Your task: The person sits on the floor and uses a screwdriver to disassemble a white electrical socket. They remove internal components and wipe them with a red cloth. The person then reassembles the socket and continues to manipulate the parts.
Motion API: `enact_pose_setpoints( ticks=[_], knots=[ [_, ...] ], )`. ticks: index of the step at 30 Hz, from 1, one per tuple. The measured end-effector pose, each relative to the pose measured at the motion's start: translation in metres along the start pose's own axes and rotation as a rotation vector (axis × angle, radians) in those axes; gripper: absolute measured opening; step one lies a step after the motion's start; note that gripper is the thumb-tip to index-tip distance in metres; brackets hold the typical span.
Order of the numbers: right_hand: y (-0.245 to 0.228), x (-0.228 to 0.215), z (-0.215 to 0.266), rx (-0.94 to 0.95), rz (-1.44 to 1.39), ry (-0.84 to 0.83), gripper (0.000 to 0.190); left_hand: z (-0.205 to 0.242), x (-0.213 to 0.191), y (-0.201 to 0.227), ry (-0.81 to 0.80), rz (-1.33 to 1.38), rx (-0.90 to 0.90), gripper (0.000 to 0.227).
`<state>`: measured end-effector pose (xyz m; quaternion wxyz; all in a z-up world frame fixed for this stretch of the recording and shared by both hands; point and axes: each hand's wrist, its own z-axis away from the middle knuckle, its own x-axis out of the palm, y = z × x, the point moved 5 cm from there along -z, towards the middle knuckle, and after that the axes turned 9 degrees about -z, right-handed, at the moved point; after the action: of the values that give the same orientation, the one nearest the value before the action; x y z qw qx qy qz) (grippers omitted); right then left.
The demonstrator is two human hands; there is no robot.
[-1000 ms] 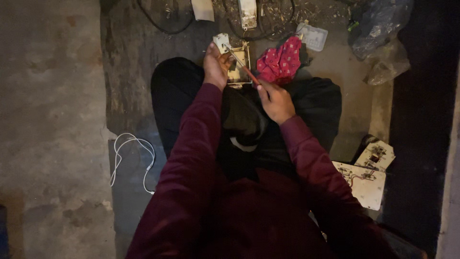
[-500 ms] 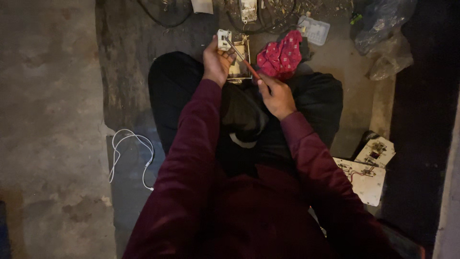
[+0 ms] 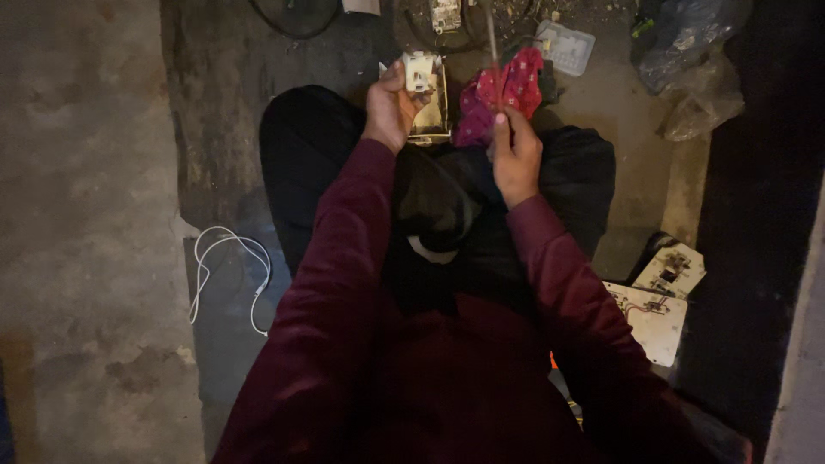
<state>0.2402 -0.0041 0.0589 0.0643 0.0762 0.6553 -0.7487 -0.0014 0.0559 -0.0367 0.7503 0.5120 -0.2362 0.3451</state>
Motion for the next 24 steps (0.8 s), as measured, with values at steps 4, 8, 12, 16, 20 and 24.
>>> enact_pose_setpoints(
  ticks=[4, 8, 12, 16, 20, 24],
  knots=[
    [0.049, 0.018, -0.030, -0.008, -0.253, -0.218, 0.043, -0.009, -0.014, -0.011, -0.014, -0.075, 0.003, 0.029],
    [0.065, 0.033, -0.039, -0.320, 0.075, -0.278, 0.050, -0.013, -0.022, -0.025, 0.089, -0.136, -0.026, 0.028],
    [0.041, 0.049, -0.037, -0.675, 0.276, -0.322, 0.066, -0.004, -0.019, -0.018, 0.118, -0.193, -0.033, 0.041],
    [0.042, 0.062, -0.038, -0.251, 0.129, -0.483, 0.049, 0.009, -0.011, -0.016, 0.275, -0.421, -0.111, 0.036],
    [0.041, 0.052, -0.055, -0.264, 0.312, -0.327, 0.028, 0.014, 0.004, -0.017, 0.290, -0.561, -0.089, 0.034],
    [0.059, 0.023, -0.099, -0.106, 0.278, 0.028, 0.028, 0.013, 0.007, -0.020, 0.266, -0.617, -0.129, 0.036]
  ],
)
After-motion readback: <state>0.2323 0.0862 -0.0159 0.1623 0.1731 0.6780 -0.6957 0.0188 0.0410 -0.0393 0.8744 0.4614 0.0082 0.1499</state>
